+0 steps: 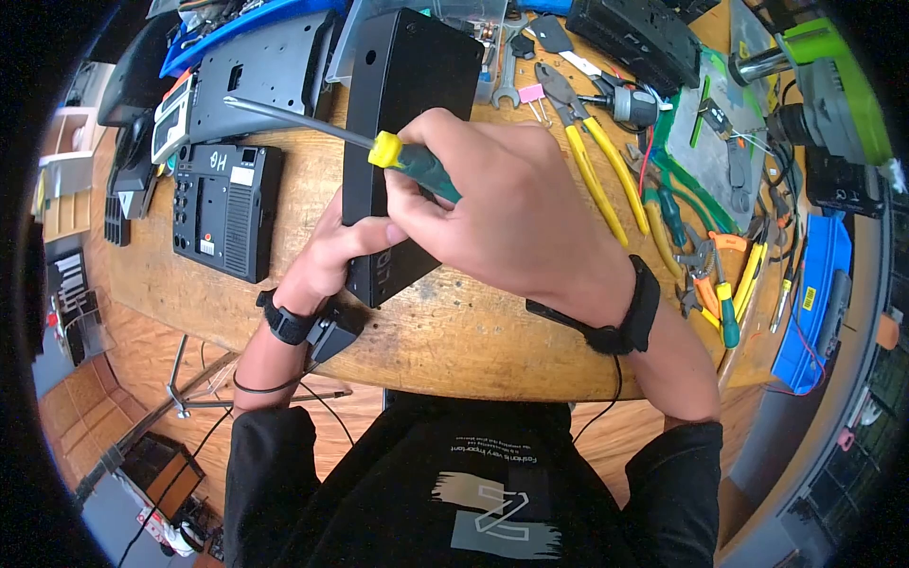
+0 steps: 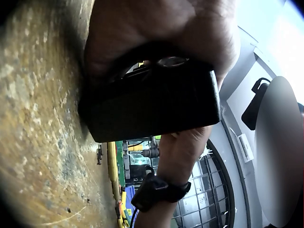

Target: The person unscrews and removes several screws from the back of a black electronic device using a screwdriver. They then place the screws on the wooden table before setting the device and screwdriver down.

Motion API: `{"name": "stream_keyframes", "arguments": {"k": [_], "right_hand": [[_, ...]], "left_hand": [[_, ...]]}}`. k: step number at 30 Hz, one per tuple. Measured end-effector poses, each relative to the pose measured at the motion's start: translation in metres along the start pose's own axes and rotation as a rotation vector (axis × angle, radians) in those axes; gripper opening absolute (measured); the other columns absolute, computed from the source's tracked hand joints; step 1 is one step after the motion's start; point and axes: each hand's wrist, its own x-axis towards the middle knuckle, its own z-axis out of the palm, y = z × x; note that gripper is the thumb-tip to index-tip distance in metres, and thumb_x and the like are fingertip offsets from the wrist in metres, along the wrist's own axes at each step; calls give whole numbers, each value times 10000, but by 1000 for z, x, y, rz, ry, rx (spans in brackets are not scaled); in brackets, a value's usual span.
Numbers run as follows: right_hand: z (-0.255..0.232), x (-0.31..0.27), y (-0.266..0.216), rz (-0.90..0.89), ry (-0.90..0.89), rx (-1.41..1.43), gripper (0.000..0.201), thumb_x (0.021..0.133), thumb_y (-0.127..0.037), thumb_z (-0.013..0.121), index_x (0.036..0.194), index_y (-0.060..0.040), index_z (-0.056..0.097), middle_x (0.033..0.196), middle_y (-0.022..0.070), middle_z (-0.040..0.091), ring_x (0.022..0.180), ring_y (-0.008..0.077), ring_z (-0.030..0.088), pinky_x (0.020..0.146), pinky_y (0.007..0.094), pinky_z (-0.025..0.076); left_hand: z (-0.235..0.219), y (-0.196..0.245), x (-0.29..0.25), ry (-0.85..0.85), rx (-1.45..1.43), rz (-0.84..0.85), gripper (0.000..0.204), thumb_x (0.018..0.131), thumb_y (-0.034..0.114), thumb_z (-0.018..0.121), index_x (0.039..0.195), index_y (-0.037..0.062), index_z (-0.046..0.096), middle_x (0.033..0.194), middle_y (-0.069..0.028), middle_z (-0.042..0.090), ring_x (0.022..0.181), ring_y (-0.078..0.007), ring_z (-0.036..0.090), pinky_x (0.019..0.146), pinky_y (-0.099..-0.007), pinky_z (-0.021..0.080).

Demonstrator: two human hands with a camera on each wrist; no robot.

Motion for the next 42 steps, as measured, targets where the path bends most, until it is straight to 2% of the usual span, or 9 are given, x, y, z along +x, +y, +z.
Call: {"name": "stream_keyframes", "arguments": {"k": [4,7,10,15,26,29,35,38,42], "right_hand": [[2,5,5,-20,40,2,176,781,-54,829,890,-68,691,575,12,576,490,126,609,502,256,440],[-2,5,5,-2,13,-3,179,766,-39,817,879,-69,681,560,-8,557,499,86,609,508,243,438],[-21,7,-2,143,-12,-27,170,787,-104,787,890,-46,665,574,53,591,491,200,640,492,317,481],[-55,-15,9,475,-5,-82,118,798,-85,781,852,-46,683,510,9,505,465,58,544,486,248,416],[-28,-89,30,687,-124,-160,181,853,-126,780,891,10,666,637,156,627,547,287,649,539,377,493],[-19,-97,32,618,-67,-167,117,855,-87,789,884,-13,703,599,80,584,493,144,552,517,301,441],[-22,-104,32,557,-111,-158,141,861,-104,794,901,5,713,640,100,626,549,155,602,552,306,463],[-24,-108,28,678,-64,-54,199,888,-145,777,870,13,658,633,173,586,529,302,598,515,388,436],[-32,-114,17,830,-10,63,214,941,-177,758,877,7,668,613,107,519,533,149,503,509,335,386]], "left_hand": [[-4,-6,1,2,54,23,541,860,205,719,1332,-5,557,1157,-48,640,1057,-145,593,923,-295,482],[2,-8,1,39,34,86,516,836,194,719,1291,-4,575,1142,-63,653,1038,-154,607,899,-299,495],[-2,1,0,30,-118,-56,484,807,157,713,1247,-5,592,1109,-81,667,1018,-170,634,897,-315,512],[-1,-6,6,-4,-162,11,451,786,149,707,1197,-8,606,1050,-89,673,983,-188,653,894,-343,526],[-3,-10,7,0,-144,-19,481,764,180,711,1197,-15,626,1047,-101,686,1001,-196,647,912,-339,518],[-1,-8,8,-9,-178,-2,490,760,181,705,1199,-23,630,1057,-109,691,1002,-204,650,919,-345,519],[-3,-11,8,-31,-181,2,561,759,232,713,1243,-35,618,1096,-127,698,1018,-220,663,921,-356,524],[-2,-12,7,-15,-192,-2,593,762,268,718,1258,-38,611,1105,-133,699,1034,-230,673,927,-359,527],[0,-12,5,-18,-163,-17,636,784,307,704,1296,-53,595,1156,-167,698,1049,-243,685,915,-361,547]]}}
